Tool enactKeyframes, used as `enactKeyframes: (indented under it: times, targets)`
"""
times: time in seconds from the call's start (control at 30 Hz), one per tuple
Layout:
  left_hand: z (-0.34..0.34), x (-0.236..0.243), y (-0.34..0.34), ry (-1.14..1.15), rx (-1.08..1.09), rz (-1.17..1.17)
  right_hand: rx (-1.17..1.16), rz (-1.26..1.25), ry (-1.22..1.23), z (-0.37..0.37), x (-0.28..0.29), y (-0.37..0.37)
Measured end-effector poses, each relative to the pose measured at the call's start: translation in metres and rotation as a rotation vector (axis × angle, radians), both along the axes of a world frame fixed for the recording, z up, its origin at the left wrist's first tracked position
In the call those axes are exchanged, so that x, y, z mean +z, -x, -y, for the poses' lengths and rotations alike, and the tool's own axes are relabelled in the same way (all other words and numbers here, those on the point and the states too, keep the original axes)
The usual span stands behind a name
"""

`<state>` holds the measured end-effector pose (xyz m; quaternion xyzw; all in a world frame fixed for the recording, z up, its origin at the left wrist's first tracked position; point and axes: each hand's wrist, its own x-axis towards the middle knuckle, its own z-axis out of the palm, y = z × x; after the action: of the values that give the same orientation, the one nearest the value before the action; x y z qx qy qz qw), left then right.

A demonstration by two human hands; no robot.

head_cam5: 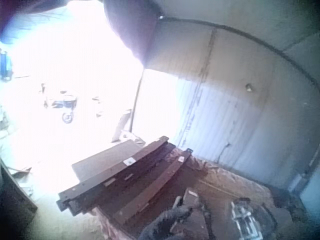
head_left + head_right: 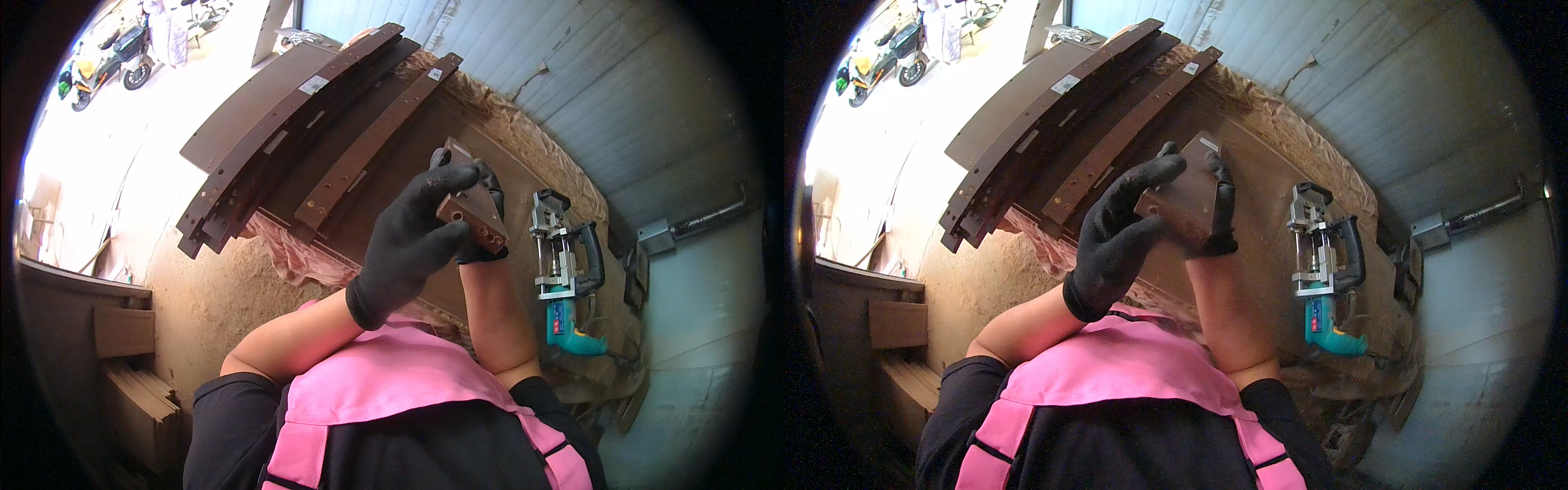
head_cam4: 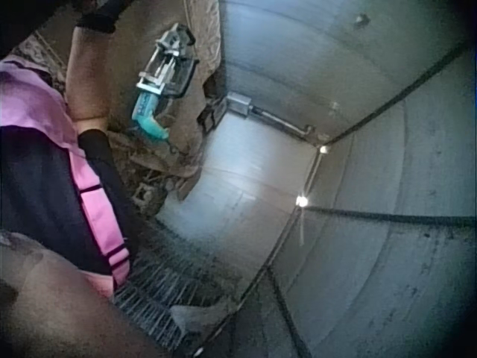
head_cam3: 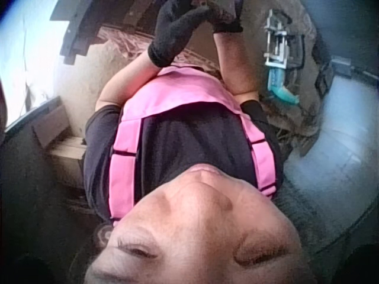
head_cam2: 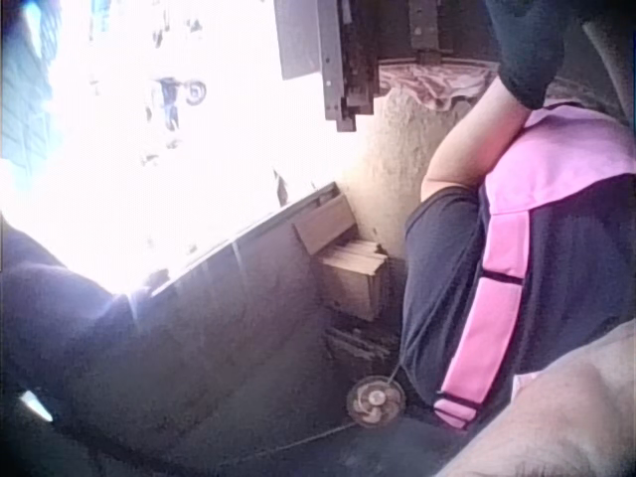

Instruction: The person positions long brown wooden planks on a workbench and uses a handheld power drill to create holes at marked intervals. After each hole, the person lifts the plank to inspect the drilled area before continuing with the next plank.

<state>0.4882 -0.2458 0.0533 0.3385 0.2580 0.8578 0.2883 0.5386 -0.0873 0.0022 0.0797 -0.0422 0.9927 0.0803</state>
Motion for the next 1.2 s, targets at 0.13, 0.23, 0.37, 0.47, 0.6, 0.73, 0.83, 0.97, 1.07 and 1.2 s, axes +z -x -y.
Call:
enactKeyframes:
  times: [0.13,0.23,0.37,0.47,0.6,0.73,0.83,0.97,1.07,1.2]
  targets:
    - [0.012,-0.001,0.0,0.141,-0.121,0.019,0.047,0.131,0.057,0.001,0.006,-0.007]
    - [0.024,-0.009,0.009,0.347,-0.072,-0.108,0.025,0.198,0.027,0.003,0.015,-0.006]
    - [0.021,-0.033,0.011,0.467,0.453,-0.56,-0.339,0.204,-0.246,0.001,0.033,-0.004]
    - [0.019,-0.05,0.011,0.449,0.475,-0.639,-0.519,0.234,-0.466,-0.004,0.045,-0.007]
    - [0.023,-0.056,0.007,0.522,0.389,-0.762,-0.527,0.147,-0.58,-0.007,0.052,-0.011]
    - [0.028,-0.048,-0.001,0.515,0.226,-0.681,-0.508,0.122,-0.674,-0.012,0.051,-0.011]
    - [0.031,-0.047,-0.01,0.535,0.123,-0.588,-0.472,0.154,-0.699,-0.018,0.05,-0.011]
    - [0.027,-0.053,-0.011,0.405,0.053,-0.698,-0.394,0.294,-0.712,-0.027,0.047,-0.01]
    - [0.027,-0.053,-0.01,0.311,0.093,-0.835,-0.309,0.36,-0.709,-0.032,0.042,-0.006]
    - [0.034,-0.042,-0.016,0.302,-0.584,0.291,-0.271,0.459,-0.695,-0.034,0.028,-0.002]
